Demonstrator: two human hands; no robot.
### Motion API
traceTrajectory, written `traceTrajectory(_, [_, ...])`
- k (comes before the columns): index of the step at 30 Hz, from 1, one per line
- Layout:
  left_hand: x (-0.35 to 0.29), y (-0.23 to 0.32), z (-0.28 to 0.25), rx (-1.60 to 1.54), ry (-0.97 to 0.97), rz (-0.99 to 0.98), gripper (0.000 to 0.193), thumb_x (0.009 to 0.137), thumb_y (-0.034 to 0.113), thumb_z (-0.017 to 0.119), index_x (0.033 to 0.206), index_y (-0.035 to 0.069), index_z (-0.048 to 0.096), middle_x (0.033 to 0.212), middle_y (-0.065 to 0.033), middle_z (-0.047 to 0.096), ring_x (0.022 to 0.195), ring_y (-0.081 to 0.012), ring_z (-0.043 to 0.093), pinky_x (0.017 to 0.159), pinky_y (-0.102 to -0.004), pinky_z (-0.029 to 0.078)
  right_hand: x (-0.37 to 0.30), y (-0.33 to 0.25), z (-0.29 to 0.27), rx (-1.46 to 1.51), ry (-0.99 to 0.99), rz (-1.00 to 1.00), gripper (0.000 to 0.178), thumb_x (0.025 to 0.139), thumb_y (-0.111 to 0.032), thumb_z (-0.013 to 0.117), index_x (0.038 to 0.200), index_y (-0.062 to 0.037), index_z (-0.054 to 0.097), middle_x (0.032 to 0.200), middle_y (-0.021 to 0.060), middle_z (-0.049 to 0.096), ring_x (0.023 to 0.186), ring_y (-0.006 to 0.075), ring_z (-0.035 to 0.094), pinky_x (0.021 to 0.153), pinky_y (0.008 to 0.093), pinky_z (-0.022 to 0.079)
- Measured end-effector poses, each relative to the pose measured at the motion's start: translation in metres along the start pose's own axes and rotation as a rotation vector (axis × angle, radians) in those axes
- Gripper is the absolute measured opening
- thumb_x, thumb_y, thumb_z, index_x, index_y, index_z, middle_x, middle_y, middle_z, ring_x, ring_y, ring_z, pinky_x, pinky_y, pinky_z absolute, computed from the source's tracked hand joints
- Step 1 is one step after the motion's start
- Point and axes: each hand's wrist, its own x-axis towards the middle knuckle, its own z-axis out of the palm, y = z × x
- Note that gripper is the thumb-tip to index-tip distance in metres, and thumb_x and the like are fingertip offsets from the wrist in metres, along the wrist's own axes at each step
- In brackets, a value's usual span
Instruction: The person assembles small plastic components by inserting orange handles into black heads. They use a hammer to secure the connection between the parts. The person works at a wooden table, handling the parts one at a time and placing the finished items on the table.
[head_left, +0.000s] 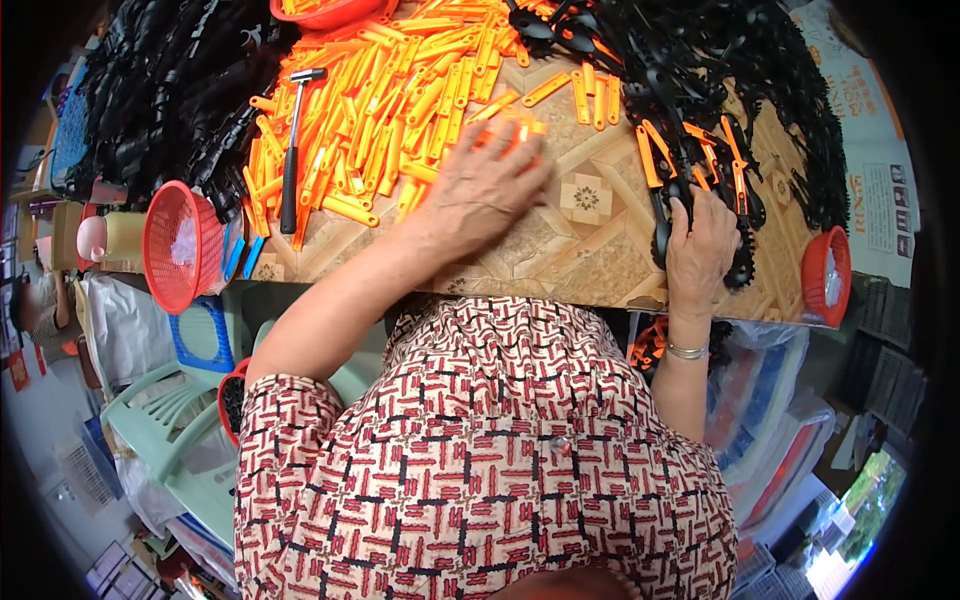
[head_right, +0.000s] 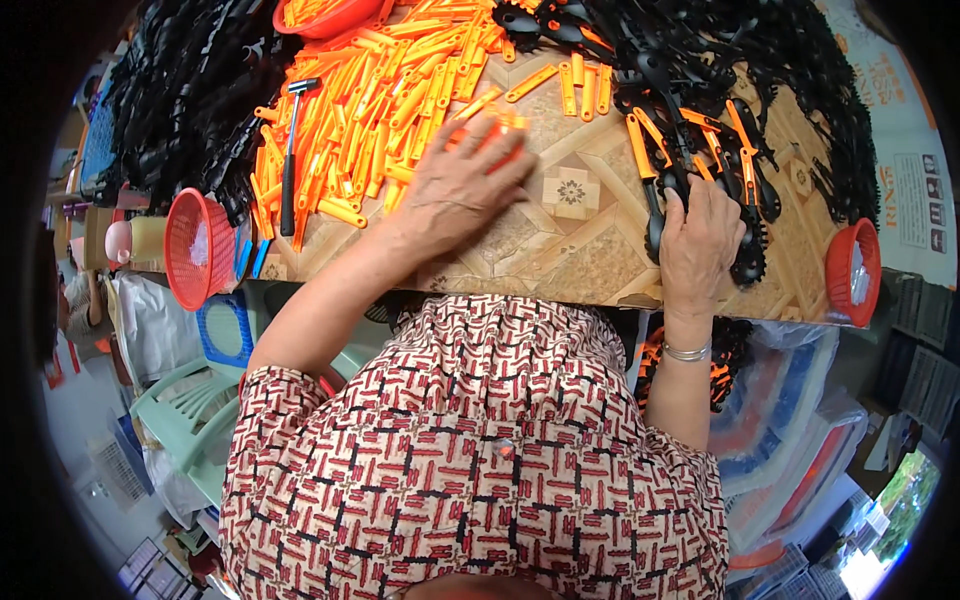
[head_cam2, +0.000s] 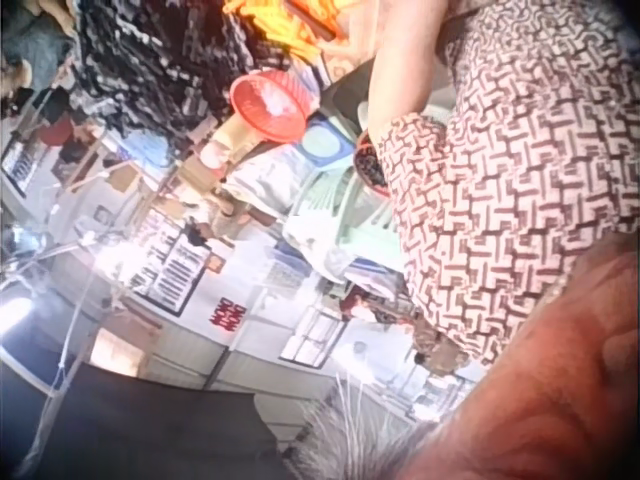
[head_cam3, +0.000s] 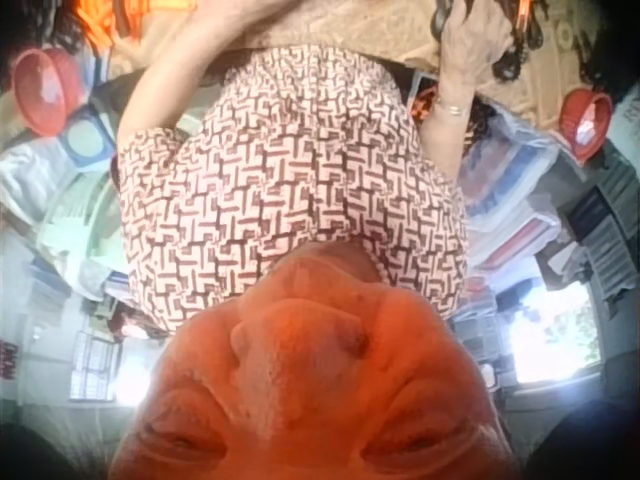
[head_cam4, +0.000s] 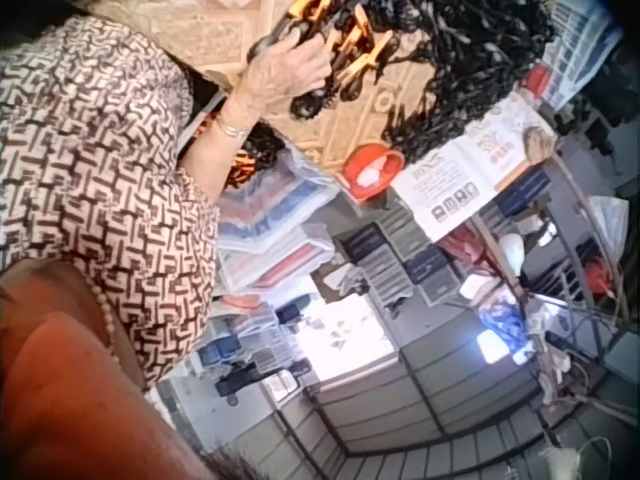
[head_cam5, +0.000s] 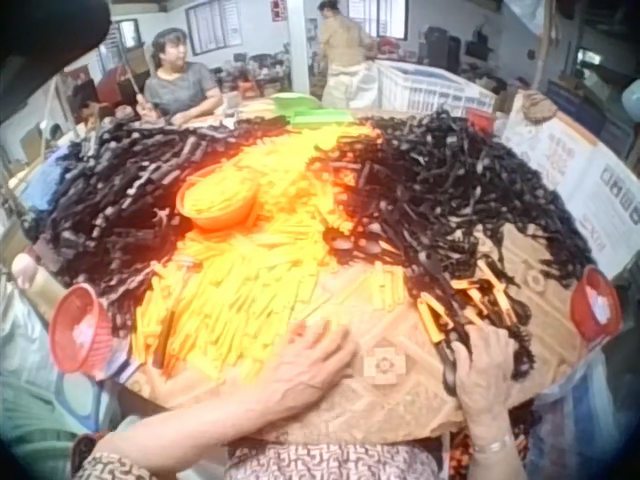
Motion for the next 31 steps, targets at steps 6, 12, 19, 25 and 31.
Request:
traceTrajectory(6, [-0.013, -0.083, -0.022, 0.226, 0.147, -0.217, 0.021, 0.086, 0.031, 0.077, 0.1, 0.016, 0.071, 0.118, -0.0029, 0.064, 0.124, -0.0274, 0.055, 0.102, -0.0453, 0.039, 0.002, -0.001, -0.005, 0.016, 0.001, 0.007, 0.031, 0.094, -0.026, 0.072, 0.117, -0.0045, 0.068, 0.114, 0.0085, 0.067, 0.108, 0.0272, 0.061, 0.09, 0.0411, 0.046])
traceTrajectory(12, [0.014, -0.121, -0.029, 0.498, 0.337, -0.337, 0.015, 0.086, 0.024, 0.075, 0.1, 0.017, 0.072, 0.111, -0.0015, 0.066, 0.118, -0.028, 0.058, 0.098, -0.0447, 0.041, 0.011, -0.002, -0.014, 0.041, 0.076, -0.013, 0.03, 0.093, -0.024, 0.073, 0.115, -0.0044, 0.069, 0.115, 0.0081, 0.067, 0.107, 0.0268, 0.061, 0.09, 0.0409, 0.046])
traceTrajectory(19, [0.047, -0.089, 0.005, 0.356, 0.045, -0.299, 0.015, 0.087, 0.024, 0.072, 0.099, 0.014, 0.071, 0.107, -0.0048, 0.066, 0.111, -0.0278, 0.059, 0.097, -0.0458, 0.043, 0.061, -0.017, -0.013, 0.146, 0.084, -0.197, 0.026, 0.09, -0.021, 0.074, 0.111, -0.0066, 0.071, 0.113, 0.0061, 0.067, 0.106, 0.0251, 0.061, 0.091, 0.0392, 0.045])
traceTrajectory(25, [0.059, -0.082, 0.017, -0.134, -0.05, -0.045, 0.015, 0.09, 0.025, 0.072, 0.098, 0.013, 0.068, 0.107, -0.0064, 0.064, 0.108, -0.0283, 0.059, 0.092, -0.0427, 0.047, 0.136, -0.043, 0.029, 0.202, 0.079, -0.393, 0.03, 0.089, -0.025, 0.072, 0.114, -0.0112, 0.069, 0.116, 0.0038, 0.066, 0.105, 0.0224, 0.061, 0.088, 0.0381, 0.045])
traceTrajectory(31, [0.046, -0.107, 0.012, -0.35, 0.067, -0.174, 0.018, 0.093, 0.019, 0.072, 0.11, 0.014, 0.069, 0.115, -0.0081, 0.065, 0.115, -0.0284, 0.059, 0.104, -0.0459, 0.043, 0.18, -0.082, 0.082, 0.209, 0.084, -0.496, 0.055, 0.083, -0.03, 0.08, 0.133, -0.014, 0.063, 0.133, 0.0096, 0.059, 0.113, 0.0294, 0.058, 0.09, 0.0464, 0.046])
